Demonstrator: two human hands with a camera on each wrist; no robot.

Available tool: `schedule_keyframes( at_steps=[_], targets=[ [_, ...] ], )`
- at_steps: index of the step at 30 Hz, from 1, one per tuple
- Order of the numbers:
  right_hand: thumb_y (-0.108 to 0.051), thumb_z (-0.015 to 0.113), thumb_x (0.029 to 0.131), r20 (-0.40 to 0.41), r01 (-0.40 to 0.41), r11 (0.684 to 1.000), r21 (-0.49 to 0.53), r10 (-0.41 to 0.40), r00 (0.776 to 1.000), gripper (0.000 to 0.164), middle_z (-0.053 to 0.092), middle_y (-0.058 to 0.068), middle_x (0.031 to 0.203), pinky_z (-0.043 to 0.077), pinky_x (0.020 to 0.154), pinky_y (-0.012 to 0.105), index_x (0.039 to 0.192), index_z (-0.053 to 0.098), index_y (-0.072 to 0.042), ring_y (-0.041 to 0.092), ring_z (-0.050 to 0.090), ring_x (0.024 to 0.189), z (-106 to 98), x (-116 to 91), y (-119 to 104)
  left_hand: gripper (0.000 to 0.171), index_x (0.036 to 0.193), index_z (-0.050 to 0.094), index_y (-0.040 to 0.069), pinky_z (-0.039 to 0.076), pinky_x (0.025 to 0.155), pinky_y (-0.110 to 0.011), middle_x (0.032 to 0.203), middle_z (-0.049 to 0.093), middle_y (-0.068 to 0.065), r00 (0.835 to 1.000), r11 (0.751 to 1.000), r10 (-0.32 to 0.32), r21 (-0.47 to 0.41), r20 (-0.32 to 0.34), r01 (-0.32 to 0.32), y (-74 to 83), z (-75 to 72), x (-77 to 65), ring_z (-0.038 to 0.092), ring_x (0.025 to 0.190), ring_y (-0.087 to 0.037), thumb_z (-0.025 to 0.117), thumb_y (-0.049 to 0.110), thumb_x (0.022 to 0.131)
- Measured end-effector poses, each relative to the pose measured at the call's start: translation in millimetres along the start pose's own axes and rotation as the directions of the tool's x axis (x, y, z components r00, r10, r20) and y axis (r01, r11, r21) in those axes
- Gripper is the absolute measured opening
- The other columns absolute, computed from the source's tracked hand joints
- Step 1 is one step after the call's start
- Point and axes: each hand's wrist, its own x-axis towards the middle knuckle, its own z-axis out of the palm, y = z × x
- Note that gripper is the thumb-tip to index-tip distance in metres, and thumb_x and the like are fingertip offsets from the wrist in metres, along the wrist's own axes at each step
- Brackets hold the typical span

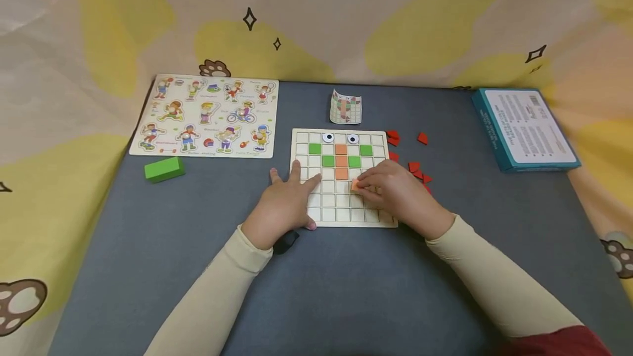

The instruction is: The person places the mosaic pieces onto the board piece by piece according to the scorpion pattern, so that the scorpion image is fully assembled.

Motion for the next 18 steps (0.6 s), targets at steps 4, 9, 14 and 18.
schedule_keyframes(
  at_steps=[4,9,14,18],
  targets=[
    [-0.017,0.089,0.089,0.011,0.092,0.993,-0.076,-0.092,0.996,0.015,0.080,0.004,0.101,0.054,0.088,0.038,0.099,0.085,-0.006,0.024,0.070,0.096,11.5,14.5,-12.7,0.108,0.165,0.042,0.024,0.056,0.089,-0.062,0.173,0.013,-0.028,1.000,1.000,-0.004,0.006,0.005,0.004,0.9,1.3,0.8,0.016,0.145,-0.072,0.098,0.039,0.074],
    [-0.015,0.088,0.089,0.024,0.113,0.988,-0.108,-0.111,0.993,0.011,0.080,0.003,0.101,0.053,0.088,0.037,0.097,0.085,-0.007,0.024,0.067,0.096,18.6,20.8,-13.4,0.108,0.165,0.043,0.025,0.057,0.088,-0.062,0.173,0.014,-0.028,1.000,1.000,0.000,0.006,0.001,0.000,1.0,1.8,1.2,0.016,0.145,-0.072,0.098,0.039,0.073],
    [-0.016,0.088,0.089,0.041,0.101,0.987,-0.123,-0.096,0.995,0.010,0.078,0.003,0.101,0.054,0.088,0.038,0.094,0.085,-0.008,0.025,0.066,0.096,21.2,22.3,-10.9,0.107,0.164,0.044,0.024,0.057,0.086,-0.062,0.172,0.014,-0.029,1.000,1.000,0.008,0.006,-0.005,-0.008,0.9,1.3,0.6,0.017,0.144,-0.073,0.098,0.039,0.074],
    [-0.019,0.087,0.090,0.054,0.066,0.988,-0.141,-0.059,0.997,0.011,0.074,0.004,0.102,0.055,0.084,0.038,0.092,0.084,-0.009,0.026,0.064,0.095,21.5,22.2,-11.3,0.107,0.164,0.044,0.023,0.057,0.086,-0.062,0.172,0.014,-0.029,1.000,1.000,0.007,0.006,-0.011,-0.006,0.3,1.5,0.5,0.017,0.144,-0.073,0.098,0.038,0.074]
  ],
)
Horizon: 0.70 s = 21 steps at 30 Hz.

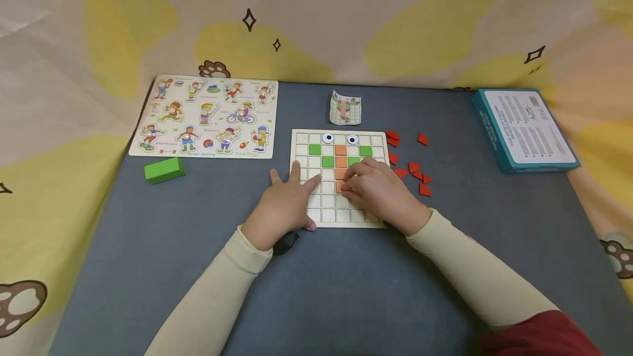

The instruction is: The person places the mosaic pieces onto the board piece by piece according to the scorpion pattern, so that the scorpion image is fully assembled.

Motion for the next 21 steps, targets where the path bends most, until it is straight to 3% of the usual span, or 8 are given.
schedule_keyframes(
  at_steps=[9,15,18,21],
  targets=[
    [-0.017,0.078,0.094,0.038,-0.100,0.994,0.042,0.099,0.994,0.010,0.067,0.007,0.106,0.052,0.078,0.039,0.101,0.081,-0.010,0.026,0.059,0.094,1.2,-6.6,-4.7,0.107,0.164,0.044,0.023,0.055,0.090,-0.065,0.172,0.015,-0.029,1.000,1.000,0.006,0.002,0.000,-0.006,-0.5,0.1,-0.6,0.017,0.143,-0.074,0.098,0.038,0.074],
    [-0.020,0.076,0.096,0.037,-0.164,0.983,0.079,0.161,0.986,0.016,0.070,0.007,0.110,0.052,0.089,0.045,0.107,0.081,-0.009,0.029,0.062,0.103,-8.9,-11.0,5.9,0.107,0.164,0.044,0.023,0.056,0.088,-0.064,0.172,0.015,-0.030,1.000,1.000,0.012,0.000,-0.007,-0.012,-0.4,-0.1,-0.1,0.017,0.143,-0.074,0.099,0.037,0.073],
    [-0.020,0.075,0.098,0.012,-0.299,0.950,0.093,0.299,0.954,0.021,0.072,0.012,0.111,0.049,0.095,0.051,0.111,0.080,-0.005,0.034,0.062,0.106,-18.0,-15.3,25.2,0.108,0.164,0.044,0.023,0.057,0.086,-0.062,0.172,0.015,-0.030,1.000,1.000,0.015,-0.006,-0.009,-0.015,-0.6,-0.1,0.1,0.017,0.143,-0.074,0.099,0.037,0.073],
    [-0.020,0.072,0.100,-0.018,-0.459,0.880,0.119,0.465,0.885,0.029,0.072,0.021,0.118,0.046,0.100,0.056,0.119,0.077,0.001,0.041,0.060,0.111,-28.1,-24.5,56.2,0.108,0.164,0.044,0.023,0.058,0.084,-0.062,0.172,0.014,-0.030,1.000,1.000,0.013,-0.016,-0.006,-0.013,-1.0,-0.2,-0.5,0.016,0.143,-0.074,0.100,0.035,0.072]
  ],
)
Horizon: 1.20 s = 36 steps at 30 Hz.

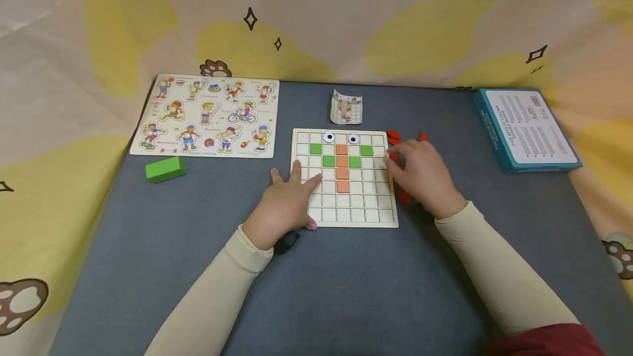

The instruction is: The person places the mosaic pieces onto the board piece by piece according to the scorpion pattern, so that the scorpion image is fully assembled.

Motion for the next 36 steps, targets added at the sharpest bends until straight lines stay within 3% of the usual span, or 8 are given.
schedule_keyframes(
  at_steps=[2,5,11,15,19,24,36],
  targets=[
    [-0.020,0.071,0.101,-0.020,-0.097,0.995,0.002,0.097,0.995,0.033,0.069,0.027,0.124,0.043,0.102,0.061,0.124,0.074,0.004,0.047,0.057,0.116,-9.6,5.5,23.8,0.108,0.164,0.044,0.022,0.058,0.084,-0.062,0.172,0.014,-0.030,1.000,1.000,0.000,-0.005,0.000,0.000,0.5,-0.3,-0.7,0.016,0.144,-0.074,0.100,0.035,0.072],
    [-0.018,0.069,0.102,-0.003,-0.165,0.986,-0.010,0.165,0.986,0.037,0.061,0.032,0.136,0.037,0.108,0.065,0.132,0.069,0.006,0.053,0.050,0.127,-19.0,14.0,57.8,0.108,0.164,0.043,0.022,0.057,0.086,-0.063,0.172,0.013,-0.030,1.000,1.000,-0.002,-0.010,0.002,0.002,0.6,-0.5,-1.2,0.015,0.144,-0.074,0.099,0.035,0.073],
    [-0.014,0.065,0.104,0.119,-0.153,0.987,-0.047,0.157,0.980,0.041,0.053,0.033,0.145,0.030,0.114,0.065,0.139,0.063,0.009,0.054,0.043,0.134,-17.7,19.8,92.2,0.108,0.165,0.042,0.022,0.057,0.088,-0.062,0.172,0.012,-0.029,1.000,1.000,-0.006,-0.006,0.013,0.006,0.7,-0.7,-1.4,0.014,0.144,-0.073,0.099,0.035,0.074],
    [-0.008,0.064,0.103,0.124,-0.082,0.993,-0.089,0.092,0.988,0.036,0.060,0.031,0.141,0.029,0.116,0.062,0.134,0.067,0.011,0.050,0.047,0.133,-17.4,18.7,92.8,0.108,0.164,0.043,0.022,0.057,0.086,-0.062,0.172,0.013,-0.030,1.000,1.000,-0.003,-0.006,0.005,0.003,0.0,-0.3,-1.5,0.014,0.144,-0.074,0.099,0.035,0.073],
    [-0.001,0.064,0.100,0.095,-0.013,0.991,-0.133,0.026,0.995,0.027,0.067,0.028,0.132,0.038,0.111,0.061,0.123,0.073,0.009,0.049,0.053,0.125,-16.1,16.0,85.5,0.108,0.164,0.043,0.022,0.057,0.086,-0.061,0.172,0.014,-0.030,1.000,1.000,-0.005,0.001,0.002,0.005,-0.4,-0.2,-1.3,0.015,0.144,-0.074,0.099,0.035,0.073],
    [0.000,0.064,0.098,0.094,0.011,0.989,-0.149,0.003,0.996,0.025,0.069,0.025,0.129,0.048,0.099,0.059,0.119,0.076,0.007,0.047,0.055,0.116,-14.7,9.1,76.1,0.108,0.164,0.043,0.022,0.058,0.085,-0.061,0.172,0.013,-0.029,1.000,1.000,-0.005,0.004,0.007,0.005,0.2,-0.4,-0.9,0.015,0.144,-0.074,0.099,0.035,0.073],
    [-0.002,0.073,0.094,0.110,0.115,0.985,-0.130,-0.101,0.989,0.015,0.074,0.021,0.114,0.051,0.096,0.055,0.105,0.080,0.005,0.041,0.061,0.109,-9.9,6.2,72.1,0.109,0.165,0.042,0.022,0.056,0.088,-0.063,0.172,0.012,-0.030,1.000,1.000,-0.006,0.002,0.004,0.006,-0.3,0.9,0.3,0.014,0.144,-0.073,0.099,0.036,0.073]
  ],
)
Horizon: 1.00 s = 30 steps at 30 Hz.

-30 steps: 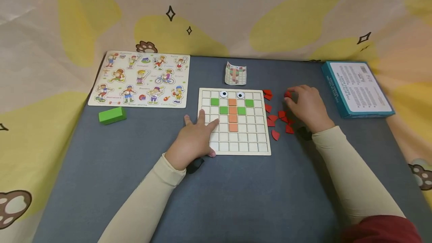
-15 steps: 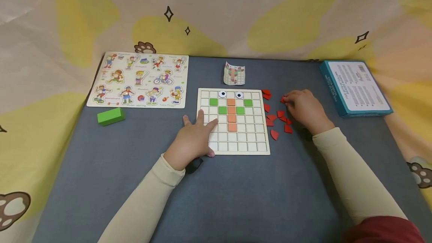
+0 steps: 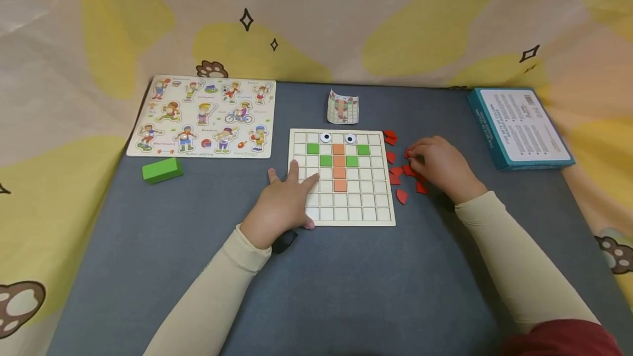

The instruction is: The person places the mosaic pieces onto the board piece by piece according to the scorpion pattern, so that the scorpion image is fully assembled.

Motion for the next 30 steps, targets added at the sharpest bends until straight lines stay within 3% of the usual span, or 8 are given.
schedule_keyframes(
  at_steps=[6,10,14,19,22,30],
  targets=[
    [0.000,0.071,0.092,0.028,0.051,0.998,0.045,-0.052,0.998,0.013,0.076,0.020,0.109,0.051,0.096,0.057,0.098,0.082,0.003,0.040,0.065,0.105,-5.6,9.8,5.0,0.108,0.164,0.044,0.021,0.056,0.089,-0.064,0.171,0.014,-0.031,1.000,1.000,0.002,0.004,-0.020,-0.002,-0.4,-0.8,-0.7,0.015,0.143,-0.074,0.100,0.035,0.072],
    [-0.002,0.072,0.093,0.042,0.016,0.997,0.069,-0.019,0.999,0.014,0.076,0.021,0.110,0.051,0.097,0.058,0.102,0.082,0.003,0.040,0.065,0.107,-11.1,12.6,0.9,0.107,0.164,0.045,0.020,0.056,0.088,-0.064,0.171,0.016,-0.031,1.000,1.000,0.009,0.010,-0.021,-0.009,0.6,-0.4,-1.9,0.017,0.143,-0.075,0.099,0.035,0.073],
    [-0.004,0.073,0.094,0.041,0.003,0.995,0.095,-0.007,0.999,0.015,0.077,0.019,0.109,0.052,0.095,0.056,0.104,0.082,0.002,0.038,0.065,0.106,-14.4,20.8,-23.0,0.107,0.163,0.045,0.020,0.056,0.088,-0.064,0.171,0.016,-0.032,1.000,1.000,0.016,0.012,-0.019,-0.016,1.1,0.8,-2.4,0.018,0.142,-0.075,0.099,0.035,0.073],
    [-0.004,0.075,0.094,0.037,0.113,0.985,0.130,-0.118,0.992,0.011,0.079,0.012,0.105,0.054,0.089,0.049,0.102,0.083,-0.002,0.032,0.067,0.098,-8.2,45.5,-68.8,0.108,0.164,0.044,0.022,0.056,0.089,-0.064,0.172,0.015,-0.030,1.000,1.000,0.001,0.015,-0.013,-0.001,-0.1,1.4,-1.3,0.016,0.143,-0.074,0.099,0.036,0.073],
    [-0.002,0.074,0.094,0.033,0.169,0.978,0.122,-0.175,0.984,0.011,0.079,0.010,0.104,0.053,0.095,0.049,0.101,0.083,-0.002,0.030,0.069,0.101,-3.2,57.4,-89.2,0.108,0.164,0.044,0.023,0.055,0.090,-0.065,0.172,0.015,-0.030,1.000,1.000,0.002,0.012,-0.011,-0.002,0.2,1.4,-1.2,0.017,0.143,-0.075,0.099,0.036,0.072],
    [0.005,0.073,0.091,0.026,0.271,0.961,0.058,-0.273,0.962,0.011,0.078,0.008,0.091,0.053,0.091,0.044,0.090,0.081,-0.002,0.027,0.069,0.087,4.0,68.8,-104.6,0.108,0.164,0.044,0.022,0.055,0.089,-0.065,0.171,0.016,-0.031,1.000,1.000,0.012,0.014,-0.017,-0.012,0.2,1.1,-0.6,0.017,0.142,-0.075,0.099,0.036,0.072]
  ],
)
